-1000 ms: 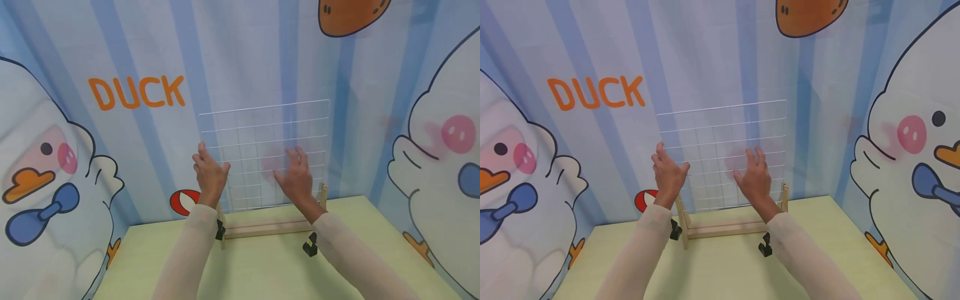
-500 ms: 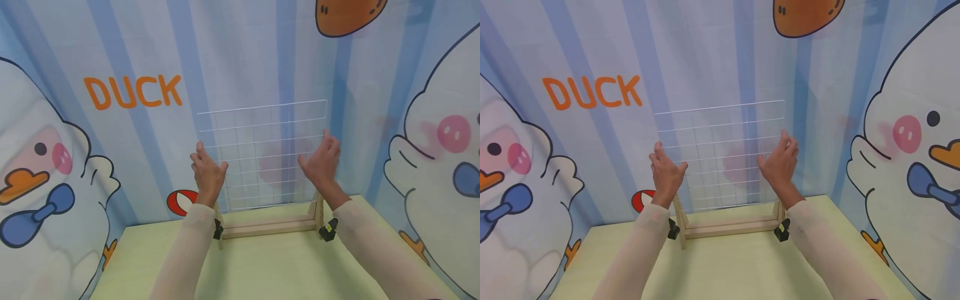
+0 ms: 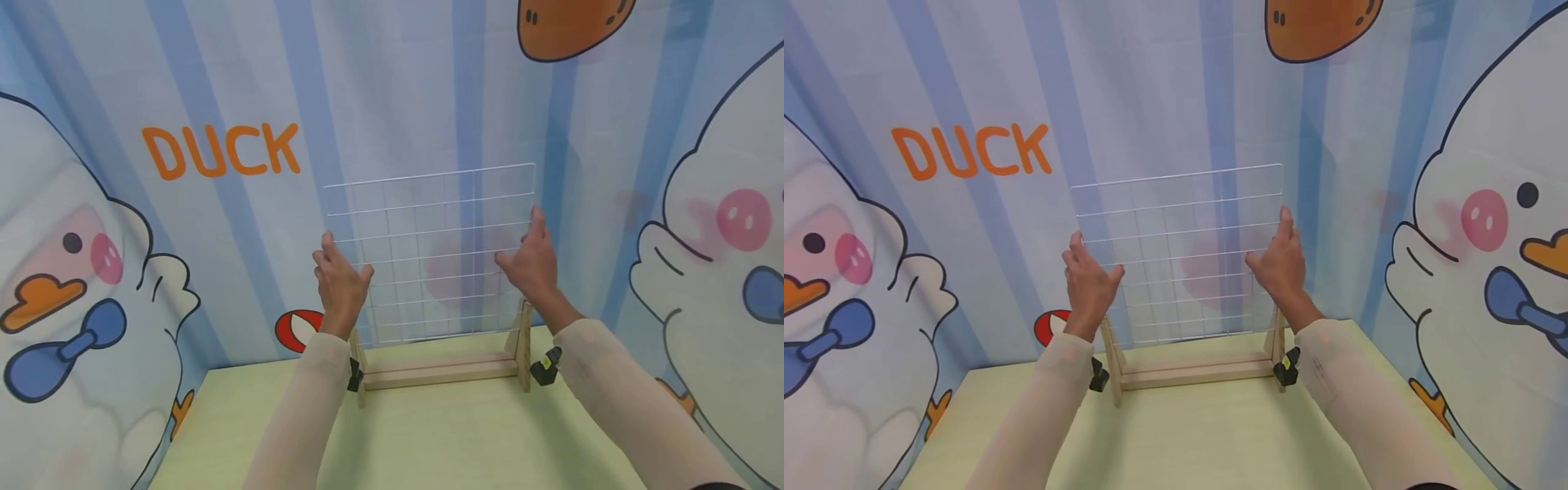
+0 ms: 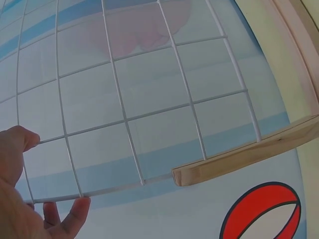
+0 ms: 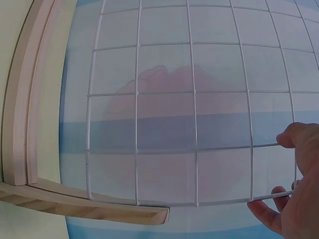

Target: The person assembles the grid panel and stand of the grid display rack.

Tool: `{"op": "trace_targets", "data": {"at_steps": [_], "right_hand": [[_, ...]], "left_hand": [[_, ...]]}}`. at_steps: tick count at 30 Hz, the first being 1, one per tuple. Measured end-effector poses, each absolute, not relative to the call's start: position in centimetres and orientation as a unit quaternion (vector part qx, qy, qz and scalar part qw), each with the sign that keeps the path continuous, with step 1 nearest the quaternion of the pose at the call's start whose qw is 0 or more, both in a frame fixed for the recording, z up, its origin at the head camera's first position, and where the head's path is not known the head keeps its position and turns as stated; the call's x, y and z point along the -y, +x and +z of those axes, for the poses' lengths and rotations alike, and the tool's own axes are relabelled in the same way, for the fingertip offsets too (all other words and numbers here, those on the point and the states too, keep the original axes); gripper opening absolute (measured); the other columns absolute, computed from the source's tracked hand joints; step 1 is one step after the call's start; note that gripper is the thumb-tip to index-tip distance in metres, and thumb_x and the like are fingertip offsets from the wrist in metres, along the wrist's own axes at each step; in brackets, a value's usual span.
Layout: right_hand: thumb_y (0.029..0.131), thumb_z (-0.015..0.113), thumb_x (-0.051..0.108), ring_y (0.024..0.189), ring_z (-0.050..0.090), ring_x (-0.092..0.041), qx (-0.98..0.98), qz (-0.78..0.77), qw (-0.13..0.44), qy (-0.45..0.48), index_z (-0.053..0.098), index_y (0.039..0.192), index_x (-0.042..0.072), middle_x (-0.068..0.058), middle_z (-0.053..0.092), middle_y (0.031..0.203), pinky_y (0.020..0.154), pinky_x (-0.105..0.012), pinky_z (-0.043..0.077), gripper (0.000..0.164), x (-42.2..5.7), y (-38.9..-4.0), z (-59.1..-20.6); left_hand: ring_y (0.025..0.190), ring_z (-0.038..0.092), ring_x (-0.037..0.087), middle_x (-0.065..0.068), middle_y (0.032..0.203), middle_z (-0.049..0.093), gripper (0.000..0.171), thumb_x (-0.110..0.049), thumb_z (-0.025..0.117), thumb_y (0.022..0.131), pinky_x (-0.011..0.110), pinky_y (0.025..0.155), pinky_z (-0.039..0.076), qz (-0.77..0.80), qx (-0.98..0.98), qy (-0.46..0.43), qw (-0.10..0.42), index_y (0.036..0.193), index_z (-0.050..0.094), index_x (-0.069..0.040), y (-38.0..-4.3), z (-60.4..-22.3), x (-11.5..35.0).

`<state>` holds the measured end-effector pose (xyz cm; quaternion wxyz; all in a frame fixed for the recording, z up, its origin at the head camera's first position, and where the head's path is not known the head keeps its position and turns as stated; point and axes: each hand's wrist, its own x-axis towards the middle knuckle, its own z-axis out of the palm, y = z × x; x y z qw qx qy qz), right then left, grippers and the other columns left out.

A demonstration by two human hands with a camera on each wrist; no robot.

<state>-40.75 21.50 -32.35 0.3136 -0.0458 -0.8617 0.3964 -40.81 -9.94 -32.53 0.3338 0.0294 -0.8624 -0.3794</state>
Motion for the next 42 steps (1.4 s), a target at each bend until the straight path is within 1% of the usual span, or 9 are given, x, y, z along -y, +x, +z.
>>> {"op": "trace_targets", "data": {"at_steps": [7, 12, 22, 28, 31, 34, 38, 42], "right_hand": [[0.088, 0.076, 0.018, 0.119, 0.056, -0.042, 0.860, 0.397, 0.318, -0.041, 0.005, 0.164, 0.022, -0.025, 0.048, 0.142, 0.087, -0.058, 0.053, 0.104, -21.5, -40.7, -32.6], [0.089, 0.074, 0.019, 0.120, 0.056, -0.041, 0.860, 0.398, 0.319, -0.038, 0.005, 0.164, 0.022, -0.025, 0.048, 0.142, 0.088, -0.058, 0.054, 0.102, -21.5, -40.7, -33.2], [0.089, 0.075, 0.018, 0.120, 0.056, -0.042, 0.863, 0.395, 0.311, -0.052, 0.006, 0.164, 0.023, -0.024, 0.049, 0.141, 0.088, -0.058, 0.054, 0.102, -21.5, -40.8, -34.5], [0.086, 0.077, 0.019, 0.120, 0.056, -0.043, 0.863, 0.394, 0.312, -0.052, 0.007, 0.163, 0.020, -0.025, 0.048, 0.140, 0.087, -0.059, 0.053, 0.104, -21.5, -40.7, -35.6], [0.085, 0.077, 0.019, 0.120, 0.056, -0.045, 0.865, 0.391, 0.309, -0.053, 0.008, 0.163, 0.018, -0.026, 0.044, 0.145, 0.090, -0.061, 0.051, 0.105, -21.5, -40.6, -36.2], [0.085, 0.078, 0.019, 0.116, 0.056, -0.046, 0.867, 0.387, 0.310, -0.056, 0.009, 0.163, 0.016, -0.026, 0.040, 0.149, 0.091, -0.062, 0.050, 0.104, -21.5, -40.5, -36.6], [0.085, 0.078, 0.018, 0.113, 0.055, -0.046, 0.868, 0.383, 0.310, -0.064, 0.011, 0.163, 0.015, -0.026, 0.039, 0.149, 0.093, -0.062, 0.050, 0.103, -21.3, -40.4, -37.2], [0.086, 0.078, 0.017, 0.121, 0.053, -0.046, 0.866, 0.385, 0.310, -0.072, 0.012, 0.162, 0.013, -0.026, 0.037, 0.151, 0.099, -0.062, 0.049, 0.101, -21.1, -40.5, -37.7]], "left_hand": [[0.110, 0.055, 0.039, 0.019, 0.137, 0.044, 0.093, -0.022, 0.081, 0.086, 0.052, 0.079, 0.056, -0.375, 0.864, 0.028, 0.334, 0.156, 0.021, -0.020, -40.8, -32.5, 10.0], [0.110, 0.055, 0.038, 0.019, 0.137, 0.044, 0.092, -0.023, 0.080, 0.087, 0.051, 0.080, 0.057, -0.377, 0.867, 0.024, 0.326, 0.157, 0.020, -0.019, -40.7, -32.8, 10.1], [0.111, 0.054, 0.041, 0.020, 0.137, 0.043, 0.094, -0.024, 0.080, 0.087, 0.054, 0.081, 0.055, -0.374, 0.870, 0.015, 0.320, 0.157, 0.019, -0.018, -40.7, -34.3, 10.3], [0.112, 0.054, 0.041, 0.020, 0.136, 0.044, 0.093, -0.022, 0.081, 0.086, 0.054, 0.088, 0.055, -0.385, 0.867, 0.022, 0.315, 0.156, 0.020, -0.017, -40.7, -35.6, 10.2], [0.114, 0.054, 0.041, 0.019, 0.137, 0.044, 0.093, -0.022, 0.081, 0.086, 0.054, 0.089, 0.055, -0.389, 0.867, 0.024, 0.310, 0.156, 0.021, -0.016, -40.7, -36.3, 10.2], [0.114, 0.054, 0.042, 0.020, 0.138, 0.044, 0.093, -0.023, 0.080, 0.086, 0.054, 0.089, 0.055, -0.388, 0.867, 0.022, 0.311, 0.157, 0.020, -0.015, -40.7, -36.9, 10.2], [0.112, 0.055, 0.044, 0.021, 0.137, 0.044, 0.095, -0.023, 0.081, 0.086, 0.055, 0.086, 0.055, -0.381, 0.869, 0.024, 0.316, 0.158, 0.019, -0.014, -40.6, -37.5, 10.1], [0.110, 0.055, 0.043, 0.022, 0.137, 0.044, 0.094, -0.023, 0.080, 0.087, 0.055, 0.084, 0.056, -0.374, 0.870, 0.025, 0.319, 0.158, 0.019, -0.014, -40.6, -38.0, 10.0]]}}
